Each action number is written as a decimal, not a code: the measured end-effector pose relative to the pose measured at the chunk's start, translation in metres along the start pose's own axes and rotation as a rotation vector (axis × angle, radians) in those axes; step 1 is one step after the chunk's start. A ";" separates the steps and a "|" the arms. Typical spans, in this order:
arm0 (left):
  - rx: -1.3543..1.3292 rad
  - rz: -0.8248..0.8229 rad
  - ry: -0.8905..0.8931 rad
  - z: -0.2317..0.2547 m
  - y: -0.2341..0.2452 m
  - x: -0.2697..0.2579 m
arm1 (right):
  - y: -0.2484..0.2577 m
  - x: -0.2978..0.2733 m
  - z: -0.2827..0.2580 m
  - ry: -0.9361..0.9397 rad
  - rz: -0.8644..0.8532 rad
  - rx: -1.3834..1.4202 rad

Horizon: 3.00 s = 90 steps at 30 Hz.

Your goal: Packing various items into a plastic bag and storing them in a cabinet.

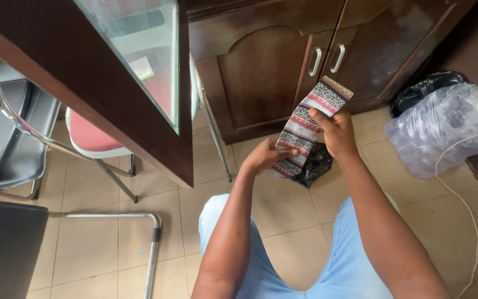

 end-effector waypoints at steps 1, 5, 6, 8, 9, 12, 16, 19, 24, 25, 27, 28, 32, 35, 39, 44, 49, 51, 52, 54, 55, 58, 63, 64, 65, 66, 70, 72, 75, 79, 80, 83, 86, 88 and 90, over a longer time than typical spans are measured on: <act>0.002 -0.001 -0.001 0.000 -0.001 0.002 | 0.000 -0.001 -0.003 0.003 0.001 0.000; -0.277 0.171 -0.002 -0.012 0.020 0.011 | -0.017 -0.007 -0.026 0.132 -0.119 -0.263; -0.386 0.244 -0.014 -0.017 0.029 0.014 | -0.027 -0.010 -0.032 0.181 -0.212 -0.327; -0.435 0.314 -0.057 -0.011 0.041 0.011 | -0.046 -0.016 -0.039 0.239 -0.349 -0.372; -0.485 0.384 -0.100 -0.007 0.050 0.008 | -0.061 -0.023 -0.043 0.297 -0.487 -0.416; -0.591 0.422 -0.258 -0.011 0.071 0.013 | -0.073 -0.030 -0.027 0.275 -0.652 -0.604; -0.687 0.387 -0.396 0.009 0.074 0.003 | -0.063 -0.027 -0.006 0.172 -0.671 -0.697; -0.712 0.366 -0.412 0.016 0.067 -0.001 | -0.054 -0.016 0.002 0.008 -0.486 -0.568; -0.736 0.298 -0.384 0.008 0.046 0.013 | -0.042 -0.007 0.061 -0.188 -0.389 -0.257; -0.734 0.296 -0.378 0.006 0.042 0.016 | -0.039 -0.006 0.068 -0.191 -0.383 -0.254; -0.737 0.321 -0.416 0.003 0.037 0.018 | -0.037 -0.010 0.092 -0.361 -0.423 -0.109; -0.735 0.322 -0.413 0.004 0.035 0.020 | -0.034 -0.008 0.097 -0.362 -0.421 -0.107; -0.545 0.455 -0.441 0.011 0.038 0.017 | -0.025 -0.007 0.112 -0.426 -0.425 -0.061; -0.501 0.383 -0.402 0.022 0.033 0.017 | -0.007 -0.002 0.111 -0.427 -0.343 -0.062; -0.552 0.286 -0.282 -0.009 0.031 0.048 | 0.026 0.011 0.087 -0.359 -0.117 -0.080; -0.101 0.266 -0.070 -0.154 0.023 0.119 | 0.073 0.022 0.081 -0.269 0.070 -0.010; 0.486 0.159 0.031 -0.279 -0.015 0.188 | 0.085 0.018 0.057 -0.218 0.159 0.042; 0.911 0.186 -0.079 -0.314 -0.022 0.224 | 0.087 0.015 0.045 -0.235 0.240 0.078; 0.905 0.187 -0.081 -0.320 -0.028 0.229 | 0.085 0.013 0.039 -0.236 0.238 0.072; 1.143 0.140 0.033 -0.343 -0.038 0.240 | 0.083 0.008 0.031 -0.237 0.287 0.102; 1.137 0.141 0.031 -0.319 -0.048 0.227 | 0.084 0.005 0.031 -0.238 0.285 0.096; 1.059 0.090 0.291 -0.287 -0.060 0.196 | 0.084 0.001 0.024 -0.185 0.283 0.133; 1.275 0.106 0.256 -0.304 -0.074 0.184 | 0.083 -0.003 0.015 -0.166 0.242 0.131; 1.274 0.106 0.253 -0.311 -0.074 0.184 | 0.084 -0.001 0.018 -0.164 0.242 0.129; 1.313 0.142 0.214 -0.313 -0.075 0.183 | 0.085 0.000 0.020 -0.161 0.244 0.128; 1.352 0.176 0.178 -0.316 -0.076 0.180 | 0.087 -0.001 0.022 -0.161 0.248 0.127; 1.306 0.321 0.122 -0.330 -0.063 0.181 | 0.092 0.002 0.033 -0.157 0.243 0.128; 1.217 0.458 -0.023 -0.322 -0.054 0.179 | 0.089 0.004 0.031 -0.162 0.238 0.140; 0.981 0.491 0.023 -0.324 -0.029 0.196 | 0.094 0.006 0.034 -0.175 0.277 0.144; 0.741 0.552 -0.114 -0.309 0.018 0.231 | 0.107 0.013 0.048 -0.156 0.325 0.166; 0.681 0.540 -0.203 -0.296 0.028 0.240 | 0.113 0.015 0.051 -0.126 0.347 0.163; 0.650 0.506 -0.300 -0.255 0.059 0.250 | 0.124 0.017 0.053 -0.063 0.391 0.154; 0.687 0.476 -0.376 -0.203 0.081 0.239 | 0.131 0.019 0.049 0.009 0.417 0.153; 0.700 0.466 -0.439 -0.164 0.086 0.220 | 0.129 0.019 0.041 0.044 0.421 0.162; 0.832 0.444 -0.345 -0.137 0.086 0.202 | 0.112 0.021 0.023 0.090 0.310 0.165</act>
Point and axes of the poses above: each hand's wrist, its own x-axis towards the middle knuckle, its own y-axis out of the back of the hand, z = x × y, the point moved 9 cm from there along x, towards the middle knuckle, and after that the axes turned 1 degree about -y, right-handed, at the moved point
